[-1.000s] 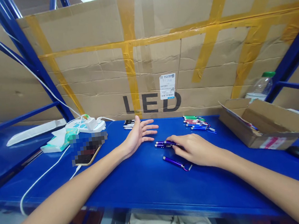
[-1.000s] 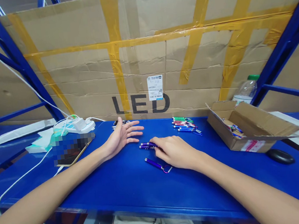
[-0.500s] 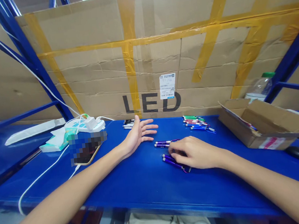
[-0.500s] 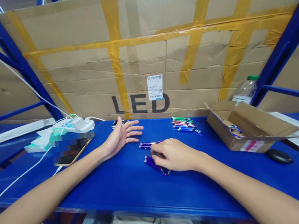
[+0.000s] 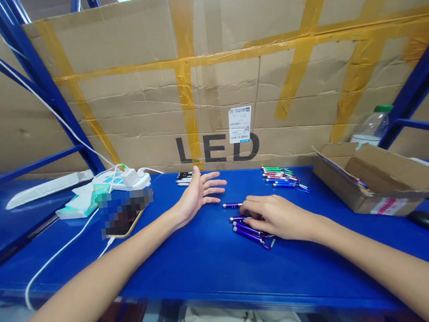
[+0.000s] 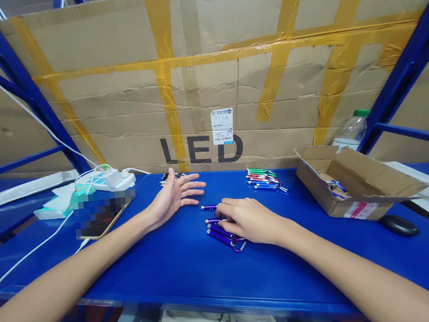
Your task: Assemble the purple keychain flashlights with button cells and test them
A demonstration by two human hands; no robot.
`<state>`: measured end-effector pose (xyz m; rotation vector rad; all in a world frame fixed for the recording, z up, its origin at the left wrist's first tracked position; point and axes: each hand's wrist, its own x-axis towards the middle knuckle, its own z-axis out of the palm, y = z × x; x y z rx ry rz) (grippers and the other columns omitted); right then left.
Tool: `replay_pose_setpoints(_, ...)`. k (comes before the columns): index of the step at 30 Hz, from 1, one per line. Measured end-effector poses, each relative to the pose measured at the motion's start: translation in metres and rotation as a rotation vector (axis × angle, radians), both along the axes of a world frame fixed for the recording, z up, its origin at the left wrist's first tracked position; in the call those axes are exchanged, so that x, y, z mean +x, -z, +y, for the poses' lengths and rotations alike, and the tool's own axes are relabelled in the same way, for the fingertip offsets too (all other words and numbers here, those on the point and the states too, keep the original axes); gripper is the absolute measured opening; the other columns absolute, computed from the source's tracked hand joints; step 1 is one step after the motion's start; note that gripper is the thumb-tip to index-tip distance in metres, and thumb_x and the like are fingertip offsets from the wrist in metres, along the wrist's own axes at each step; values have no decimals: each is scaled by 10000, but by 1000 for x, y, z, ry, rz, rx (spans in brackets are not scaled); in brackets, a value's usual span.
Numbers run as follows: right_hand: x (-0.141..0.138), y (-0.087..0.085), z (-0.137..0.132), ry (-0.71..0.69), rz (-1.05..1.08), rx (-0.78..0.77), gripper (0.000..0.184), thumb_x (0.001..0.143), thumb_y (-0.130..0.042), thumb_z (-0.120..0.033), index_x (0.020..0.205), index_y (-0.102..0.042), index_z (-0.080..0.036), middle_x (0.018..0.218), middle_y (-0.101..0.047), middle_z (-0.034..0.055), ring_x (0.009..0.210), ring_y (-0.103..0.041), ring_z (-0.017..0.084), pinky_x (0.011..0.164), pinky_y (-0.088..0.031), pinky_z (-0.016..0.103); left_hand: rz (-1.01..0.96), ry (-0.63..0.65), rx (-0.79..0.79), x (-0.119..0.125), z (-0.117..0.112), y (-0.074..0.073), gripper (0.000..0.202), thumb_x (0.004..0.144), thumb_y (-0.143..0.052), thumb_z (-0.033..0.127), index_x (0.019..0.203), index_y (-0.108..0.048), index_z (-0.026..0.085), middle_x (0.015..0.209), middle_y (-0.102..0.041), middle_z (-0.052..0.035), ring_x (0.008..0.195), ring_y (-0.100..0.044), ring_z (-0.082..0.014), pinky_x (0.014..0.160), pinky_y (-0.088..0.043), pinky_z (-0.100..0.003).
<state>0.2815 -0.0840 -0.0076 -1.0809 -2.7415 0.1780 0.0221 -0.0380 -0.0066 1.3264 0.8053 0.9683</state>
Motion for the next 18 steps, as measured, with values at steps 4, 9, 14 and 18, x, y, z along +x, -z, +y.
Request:
replay_pose_setpoints(4,0,-1,-2,-68,36,-1,252,1123,-526,-363,1276,-682,-238,1147,-646,90,1002,-668,243,873,-545,366,-10,-3,-2,0,0,1,867,1038,-250,825,1506,-576,171,1452,-685,-206,1322,-640,-363,992,-550,-452)
replay_pose_setpoints(9,0,-2,-2,-106,117,33,187,1129,-482,-301,1157,-647,-215,1171,-639,115,1067,-579,270,966,-514,438,-18,-4,-8,0,1,1,876,1035,-251,829,1509,-572,166,1441,-690,-214,1299,-654,-362,984,-550,-448)
replay_pose_setpoints(14,0,-2,-3,-1,184,59,189,1141,-415,-303,1197,-573,-215,1098,-670,108,1009,-575,273,909,-514,438,-15,7,-14,0,1,1,873,1038,-247,824,1516,-563,165,1441,-690,-215,1287,-662,-365,986,-548,-451)
replay_pose_setpoints(18,0,0,-3,42,189,75,264,1155,-351,-291,1329,-541,-231,1220,-693,115,1033,-652,260,934,-518,441,-16,-1,-13,1,1,0,871,1052,-217,807,1527,-541,152,1440,-690,-219,1257,-680,-353,960,-556,-437)
